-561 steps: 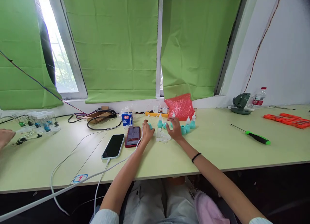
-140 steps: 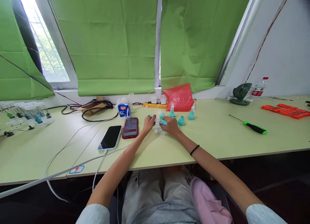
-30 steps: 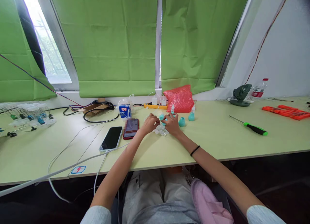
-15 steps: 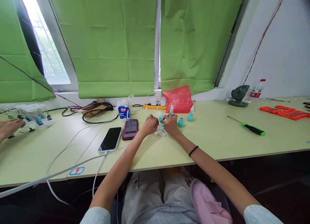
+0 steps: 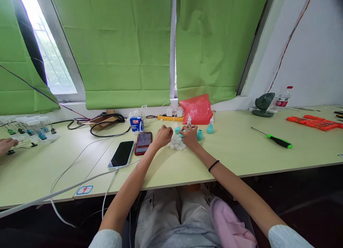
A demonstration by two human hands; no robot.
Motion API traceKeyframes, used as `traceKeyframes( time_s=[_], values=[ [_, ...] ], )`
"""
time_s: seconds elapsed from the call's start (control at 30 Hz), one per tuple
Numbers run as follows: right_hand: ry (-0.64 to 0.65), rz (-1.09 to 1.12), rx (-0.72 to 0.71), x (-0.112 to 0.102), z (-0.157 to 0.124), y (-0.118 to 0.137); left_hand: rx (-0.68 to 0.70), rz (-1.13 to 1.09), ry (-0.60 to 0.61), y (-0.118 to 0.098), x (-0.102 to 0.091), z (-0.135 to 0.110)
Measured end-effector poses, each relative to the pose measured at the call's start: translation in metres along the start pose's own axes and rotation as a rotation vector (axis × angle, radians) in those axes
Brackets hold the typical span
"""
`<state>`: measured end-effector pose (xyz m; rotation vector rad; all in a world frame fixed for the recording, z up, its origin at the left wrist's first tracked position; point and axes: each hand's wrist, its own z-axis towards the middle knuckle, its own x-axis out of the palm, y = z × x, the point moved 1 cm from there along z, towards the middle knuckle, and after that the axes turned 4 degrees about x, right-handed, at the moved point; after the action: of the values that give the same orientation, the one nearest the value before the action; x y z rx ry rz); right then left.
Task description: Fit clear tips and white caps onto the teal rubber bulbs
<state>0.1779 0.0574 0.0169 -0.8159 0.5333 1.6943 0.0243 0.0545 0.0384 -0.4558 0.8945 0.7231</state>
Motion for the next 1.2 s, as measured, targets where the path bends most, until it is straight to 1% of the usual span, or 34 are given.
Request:
traceKeyframes(
  time_s=[0.27, 0.47, 0.67, 0.73, 0.87, 1.03, 1.2],
  values=[
    [-0.014, -0.015, -0.032, -0.002, 0.000, 0.001, 0.077, -0.065, 0.005, 0.002, 0.009, 0.001],
    [-0.001, -0.040, -0.077, -0.002, -0.001, 0.003, 0.104, -0.080, 0.020, 0.007, 0.007, 0.001],
    [-0.004, -0.036, -0.201, -0.001, -0.002, 0.005, 0.109, -0.093, 0.066, 0.005, 0.007, 0.000],
    [-0.017, -0.032, -0.221, -0.002, -0.003, 0.006, 0.109, -0.094, 0.072, 0.003, 0.006, 0.000],
    [-0.019, -0.018, -0.210, -0.003, -0.003, 0.006, 0.094, -0.088, 0.067, -0.001, 0.006, -0.001],
    [0.037, -0.012, -0.201, -0.003, -0.003, 0.008, 0.072, -0.087, 0.074, -0.002, 0.006, -0.001],
    [0.076, -0.007, -0.158, -0.003, -0.003, 0.010, 0.044, -0.087, 0.066, -0.001, 0.005, -0.001]
  ],
)
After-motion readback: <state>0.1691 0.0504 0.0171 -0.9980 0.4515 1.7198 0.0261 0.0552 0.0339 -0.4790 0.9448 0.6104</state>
